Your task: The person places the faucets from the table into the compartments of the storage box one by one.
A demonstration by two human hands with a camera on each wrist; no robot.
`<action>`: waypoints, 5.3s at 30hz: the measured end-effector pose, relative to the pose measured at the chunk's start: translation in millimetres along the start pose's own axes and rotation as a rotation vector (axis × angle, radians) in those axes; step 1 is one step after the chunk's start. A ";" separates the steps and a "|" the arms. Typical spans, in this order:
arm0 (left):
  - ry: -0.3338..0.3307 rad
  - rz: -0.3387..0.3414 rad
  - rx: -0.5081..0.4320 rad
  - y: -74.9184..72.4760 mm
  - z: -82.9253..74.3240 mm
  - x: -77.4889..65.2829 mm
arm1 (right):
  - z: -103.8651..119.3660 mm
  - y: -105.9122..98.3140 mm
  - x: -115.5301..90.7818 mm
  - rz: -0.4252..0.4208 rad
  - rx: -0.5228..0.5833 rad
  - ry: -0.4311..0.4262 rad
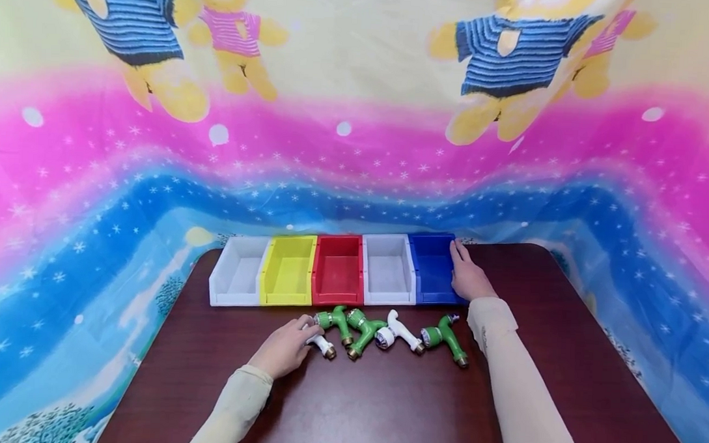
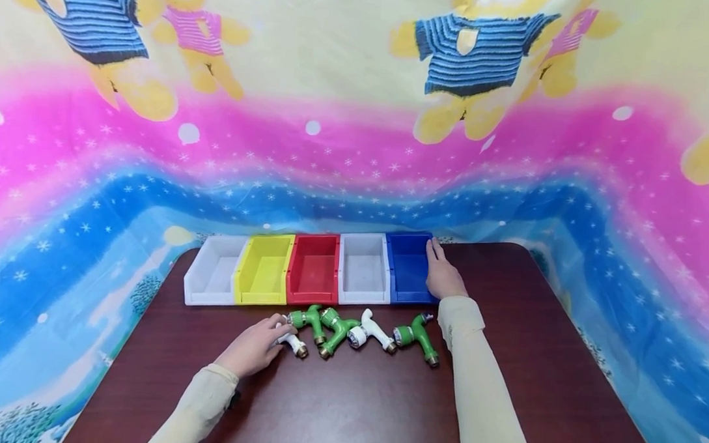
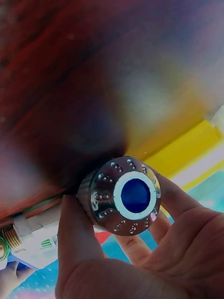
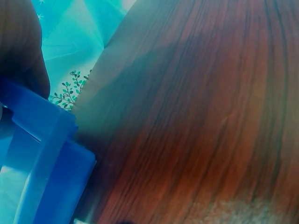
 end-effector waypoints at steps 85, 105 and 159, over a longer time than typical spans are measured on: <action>-0.402 -0.210 -0.023 -103.2 149.2 7.4 | 2.2 0.1 1.2 0.030 -0.001 0.022; -0.462 -0.254 0.028 -104.6 166.6 8.5 | 2.2 -0.9 1.9 0.021 -0.034 0.014; -0.355 -0.159 0.095 -79.8 186.7 20.7 | 1.4 1.5 3.1 0.011 -0.022 0.018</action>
Point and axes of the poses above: each hand's wrist, its own x-axis towards the middle knuckle, its own y-axis out of the palm, z = x × y, the point moved 5 cm from there along x, towards the middle knuckle, and after that the axes turned 4 degrees about -z, right-handed, at the moved point
